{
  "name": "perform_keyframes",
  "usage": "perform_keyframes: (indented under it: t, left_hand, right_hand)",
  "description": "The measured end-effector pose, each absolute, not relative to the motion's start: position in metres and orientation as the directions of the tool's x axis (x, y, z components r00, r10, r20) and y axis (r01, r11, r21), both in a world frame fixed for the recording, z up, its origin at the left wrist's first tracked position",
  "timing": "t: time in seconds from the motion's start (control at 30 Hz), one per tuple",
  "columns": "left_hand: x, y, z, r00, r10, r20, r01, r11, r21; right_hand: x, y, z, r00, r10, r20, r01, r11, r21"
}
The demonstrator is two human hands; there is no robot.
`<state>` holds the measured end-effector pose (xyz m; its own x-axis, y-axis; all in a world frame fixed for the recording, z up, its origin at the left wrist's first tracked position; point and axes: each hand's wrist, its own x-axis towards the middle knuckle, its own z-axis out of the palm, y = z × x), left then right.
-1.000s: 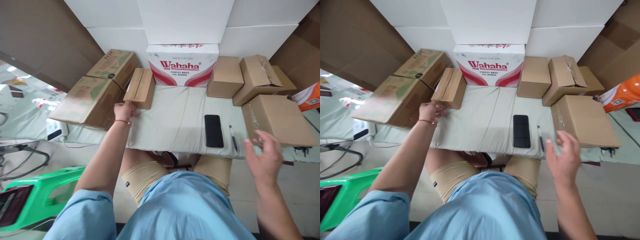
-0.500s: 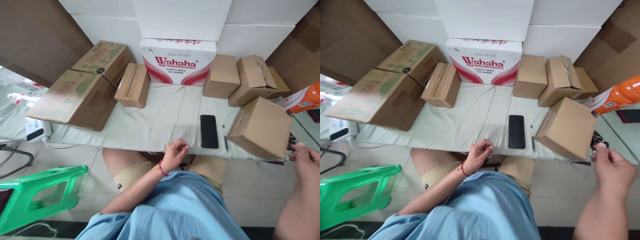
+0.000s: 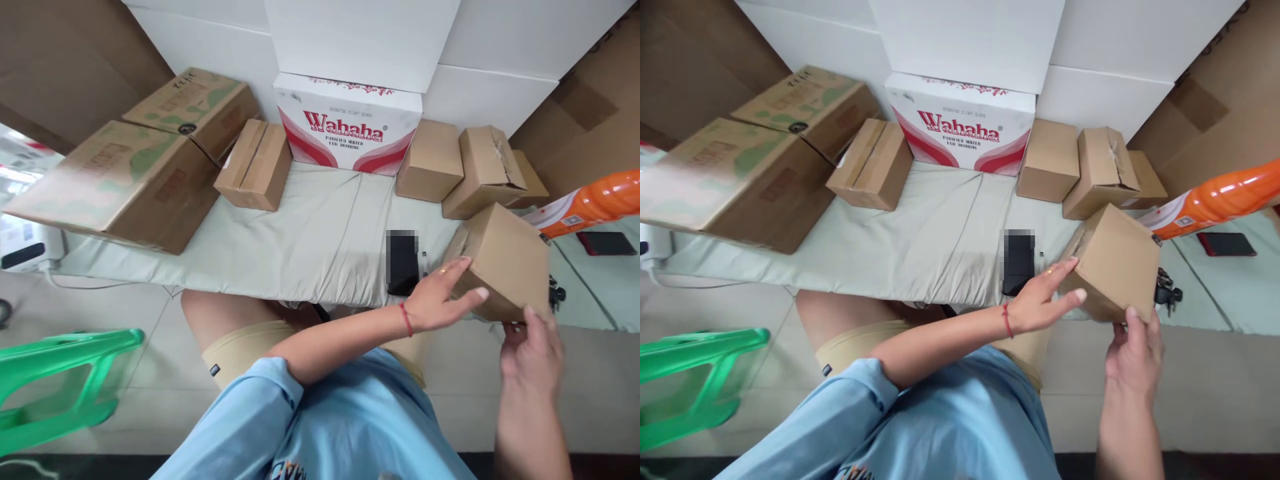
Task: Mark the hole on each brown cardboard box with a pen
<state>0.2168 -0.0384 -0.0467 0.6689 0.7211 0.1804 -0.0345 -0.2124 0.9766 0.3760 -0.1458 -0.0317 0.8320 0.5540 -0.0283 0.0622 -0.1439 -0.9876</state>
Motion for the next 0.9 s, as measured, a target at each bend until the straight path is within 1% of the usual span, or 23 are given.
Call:
perform_keyframes:
  t: [0.07,0.1,0.13,0.17,0.2,0.27,0.33,0.37,0.43,0.5,0.53,0.6,0.63,0.67,0.8,0.9]
  left_hand:
    - [0.188,-0.049,-0.035,0.587,0.708,0.393,-0.155,-0.378,0.913]
    - [0.170,-0.054,-0.028,0.541,0.684,0.491,-0.190,-0.469,0.863]
    - [0.150,-0.058,-0.020,0.481,0.682,0.551,-0.180,-0.538,0.823]
    - [0.130,-0.062,-0.012,0.423,0.685,0.594,-0.142,-0.597,0.790]
    - [0.110,-0.064,-0.004,0.383,0.676,0.630,-0.092,-0.651,0.754]
    - [0.075,-0.069,0.010,0.305,0.662,0.685,0.021,-0.723,0.690]
    - [0.045,-0.073,0.018,0.253,0.653,0.714,0.122,-0.754,0.646]
    - [0.033,-0.075,0.019,0.241,0.658,0.714,0.180,-0.753,0.633]
    - [0.011,-0.080,0.015,0.204,0.703,0.681,0.314,-0.706,0.635]
    - [-0.006,-0.086,0.005,0.106,0.783,0.613,0.428,-0.592,0.683]
    - [-0.013,-0.089,-0.002,0.033,0.823,0.567,0.452,-0.518,0.726]
    - [-0.024,-0.095,-0.012,-0.083,0.883,0.463,0.451,-0.381,0.807]
    - [-0.028,-0.097,-0.016,-0.104,0.901,0.421,0.455,-0.333,0.826]
    - [-0.031,-0.099,-0.017,-0.102,0.913,0.395,0.470,-0.305,0.828]
    - [-0.038,-0.098,-0.008,-0.011,0.940,0.341,0.579,-0.272,0.769]
    - [-0.045,-0.094,-0.001,-0.042,0.982,0.184,0.606,-0.122,0.786]
  right_hand:
    - [0.355,-0.151,-0.021,0.803,0.595,0.036,0.045,0.001,-0.999]
    - [0.344,-0.153,-0.017,0.768,0.640,0.038,-0.001,0.060,-0.998]
    - [0.331,-0.154,-0.014,0.719,0.695,0.017,-0.066,0.093,-0.994]
    - [0.318,-0.153,-0.012,0.656,0.754,-0.026,-0.145,0.092,-0.985]
    - [0.305,-0.152,-0.013,0.579,0.811,-0.085,-0.229,0.062,-0.971]
    - [0.276,-0.146,-0.018,0.374,0.900,-0.224,-0.394,-0.064,-0.917]
    - [0.249,-0.136,-0.030,0.145,0.929,-0.340,-0.485,-0.233,-0.843]
    - [0.237,-0.130,-0.038,0.046,0.923,-0.383,-0.486,-0.314,-0.816]
    - [0.217,-0.120,-0.054,-0.088,0.888,-0.451,-0.415,-0.445,-0.794]
    - [0.205,-0.112,-0.069,-0.145,0.860,-0.489,-0.319,-0.508,-0.800]
    - [0.202,-0.110,-0.075,-0.161,0.853,-0.497,-0.279,-0.522,-0.806]
    - [0.200,-0.108,-0.083,-0.181,0.845,-0.503,-0.234,-0.534,-0.812]
    - [0.200,-0.109,-0.085,-0.179,0.844,-0.505,-0.228,-0.535,-0.814]
    - [0.201,-0.109,-0.086,-0.163,0.845,-0.509,-0.229,-0.534,-0.814]
    - [0.201,-0.112,-0.082,-0.069,0.859,-0.507,-0.202,-0.510,-0.836]
    - [0.198,-0.114,-0.078,-0.091,0.883,-0.461,-0.149,-0.470,-0.870]
